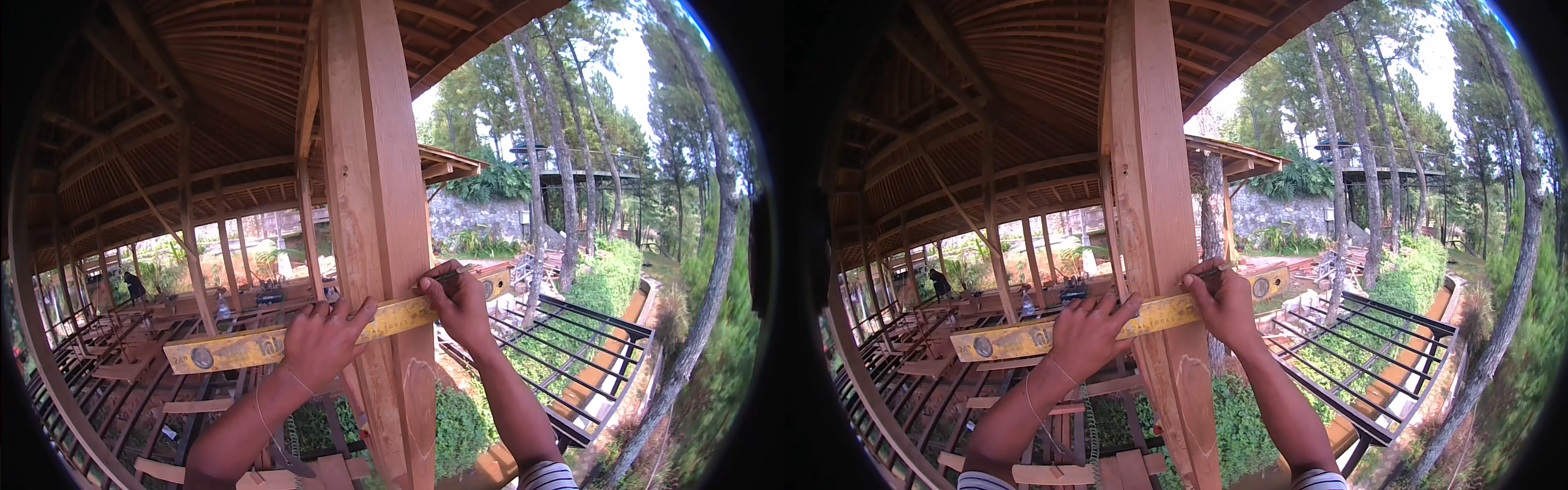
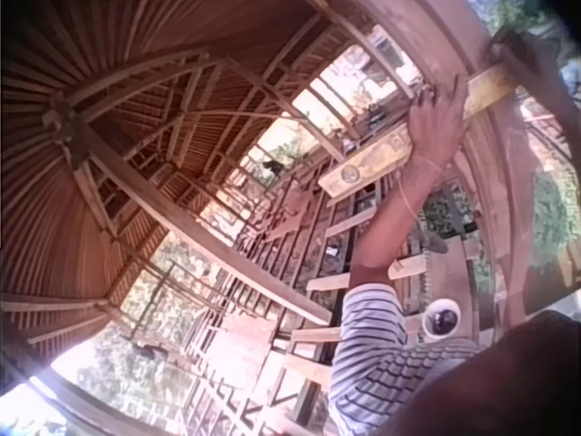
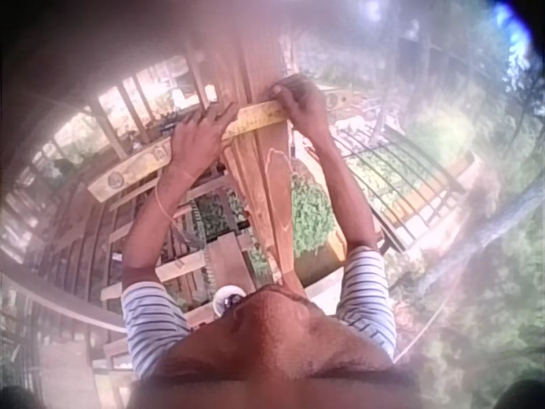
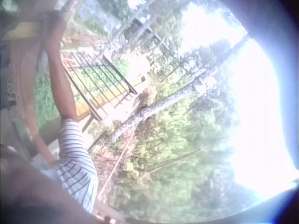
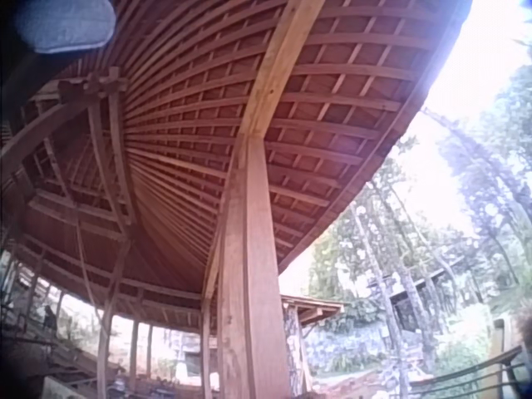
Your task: The person uses a spirit level to check the vertical alignment of a wooden beam and marks it with a pencil. They repeatedly reposition the level and make marks along the beam's edge.
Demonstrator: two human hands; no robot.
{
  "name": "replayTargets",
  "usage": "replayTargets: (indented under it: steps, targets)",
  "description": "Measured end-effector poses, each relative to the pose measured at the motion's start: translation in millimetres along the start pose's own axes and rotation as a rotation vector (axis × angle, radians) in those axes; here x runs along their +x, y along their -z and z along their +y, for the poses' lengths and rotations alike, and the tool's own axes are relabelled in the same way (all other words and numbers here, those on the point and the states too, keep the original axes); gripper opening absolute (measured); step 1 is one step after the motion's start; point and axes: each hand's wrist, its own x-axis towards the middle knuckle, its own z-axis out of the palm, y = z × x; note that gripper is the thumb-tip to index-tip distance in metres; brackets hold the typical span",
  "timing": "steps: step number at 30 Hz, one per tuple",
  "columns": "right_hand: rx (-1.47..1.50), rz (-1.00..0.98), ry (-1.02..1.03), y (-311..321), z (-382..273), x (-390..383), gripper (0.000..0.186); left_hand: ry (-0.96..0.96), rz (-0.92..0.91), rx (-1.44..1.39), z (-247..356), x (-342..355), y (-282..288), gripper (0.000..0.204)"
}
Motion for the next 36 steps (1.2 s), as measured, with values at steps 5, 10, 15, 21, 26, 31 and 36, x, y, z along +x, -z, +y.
replayTargets:
  steps: [5, 10, 15, 21, 26, 31, 36]
  targets:
    - [0.184, 0.007, -0.116, 2, 9, 1, 0.016, -0.011, 0.017, 0.02, -1, -2, -2, 0.069]
    - [0.15, 0.007, -0.086, 2, 15, 0, 0.019, -0.002, 0.002, 0.019, 0, -1, -1, 0.07]
    - [0.314, 0.046, -0.132, 9, 19, 2, 0.021, -0.012, 0.007, -0.001, 0, 1, -7, 0.071]
    - [0.287, 0.17, -0.162, 19, 13, 6, 0.018, 0.002, -0.013, -0.018, -3, -3, -1, 0.072]
    - [0.314, 0.183, -0.13, 21, 16, 6, 0.018, -0.011, 0.007, -0.023, -1, 1, -6, 0.072]
    - [0.28, 0.126, -0.061, 5, 14, 5, 0.018, -0.005, 0.02, 0.007, -4, -3, 0, 0.071]
    - [0.183, 0.044, -0.011, 3, 10, 0, 0.015, -0.008, 0.008, -0.005, 0, 1, -3, 0.07]
